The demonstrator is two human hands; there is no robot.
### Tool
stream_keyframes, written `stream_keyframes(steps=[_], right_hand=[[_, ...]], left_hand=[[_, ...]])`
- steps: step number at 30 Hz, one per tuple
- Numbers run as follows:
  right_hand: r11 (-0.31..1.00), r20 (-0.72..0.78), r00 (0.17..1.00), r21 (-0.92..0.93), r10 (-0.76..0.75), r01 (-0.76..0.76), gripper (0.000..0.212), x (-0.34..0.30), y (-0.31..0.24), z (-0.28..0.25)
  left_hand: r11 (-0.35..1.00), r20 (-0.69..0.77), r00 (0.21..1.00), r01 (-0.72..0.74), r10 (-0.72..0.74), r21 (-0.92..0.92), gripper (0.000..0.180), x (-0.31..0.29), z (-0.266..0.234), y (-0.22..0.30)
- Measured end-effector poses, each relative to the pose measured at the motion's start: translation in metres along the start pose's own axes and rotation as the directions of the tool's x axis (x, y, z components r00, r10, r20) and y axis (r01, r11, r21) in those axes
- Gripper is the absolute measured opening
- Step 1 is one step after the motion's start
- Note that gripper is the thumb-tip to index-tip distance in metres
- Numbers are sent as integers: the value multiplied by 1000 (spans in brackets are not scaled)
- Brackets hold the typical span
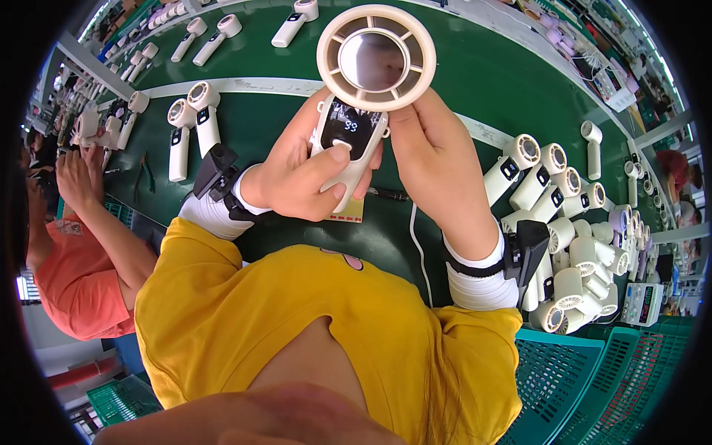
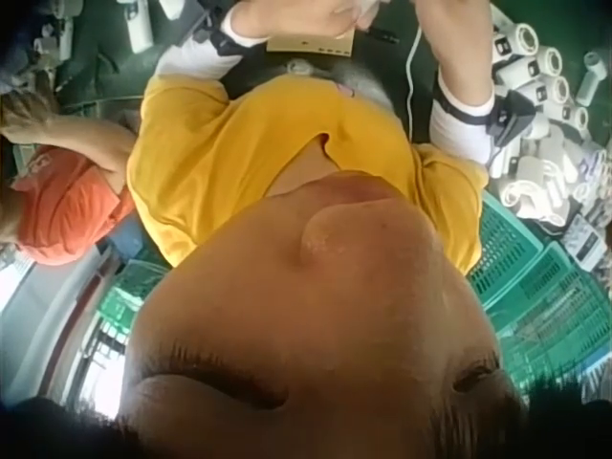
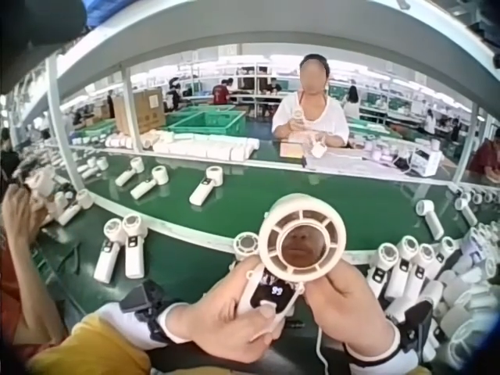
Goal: The person tests handheld fans by pressing their buttons, plugging a charging cable into their ports, and then unplugging them before placing them back on the table.
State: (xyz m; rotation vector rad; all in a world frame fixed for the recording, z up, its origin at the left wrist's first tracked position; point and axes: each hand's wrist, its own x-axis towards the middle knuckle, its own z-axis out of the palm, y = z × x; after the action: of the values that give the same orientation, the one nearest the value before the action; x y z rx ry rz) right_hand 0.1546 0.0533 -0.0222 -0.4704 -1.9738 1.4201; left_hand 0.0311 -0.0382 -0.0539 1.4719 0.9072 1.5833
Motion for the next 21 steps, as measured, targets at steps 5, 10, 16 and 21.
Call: stream_keyframes(steps=[5, 10, 16, 21], right_hand=[[1000, 2, 1000, -4, 9, -9, 24, -1, 1, -1], [999, -14, 1000, -28, -17, 16, 24, 0, 2, -1], [1000, -1, 1000, -15, -4, 4, 23, 0, 4, -3], [998, -9, 999, -44, -38, 38, 22, 0, 2, -3]], left_hand=[[998, -33, 999, 28, -30, -52, 44, 0, 2, 1], [994, -55, 997, 49, -54, -94, 36, 1, 4, 2], [996, -27, 999, 43, -45, -72, 49, 1, 5, 0], [994, 42, 995, -92, 89, 54, 55, -1, 2, -8]])
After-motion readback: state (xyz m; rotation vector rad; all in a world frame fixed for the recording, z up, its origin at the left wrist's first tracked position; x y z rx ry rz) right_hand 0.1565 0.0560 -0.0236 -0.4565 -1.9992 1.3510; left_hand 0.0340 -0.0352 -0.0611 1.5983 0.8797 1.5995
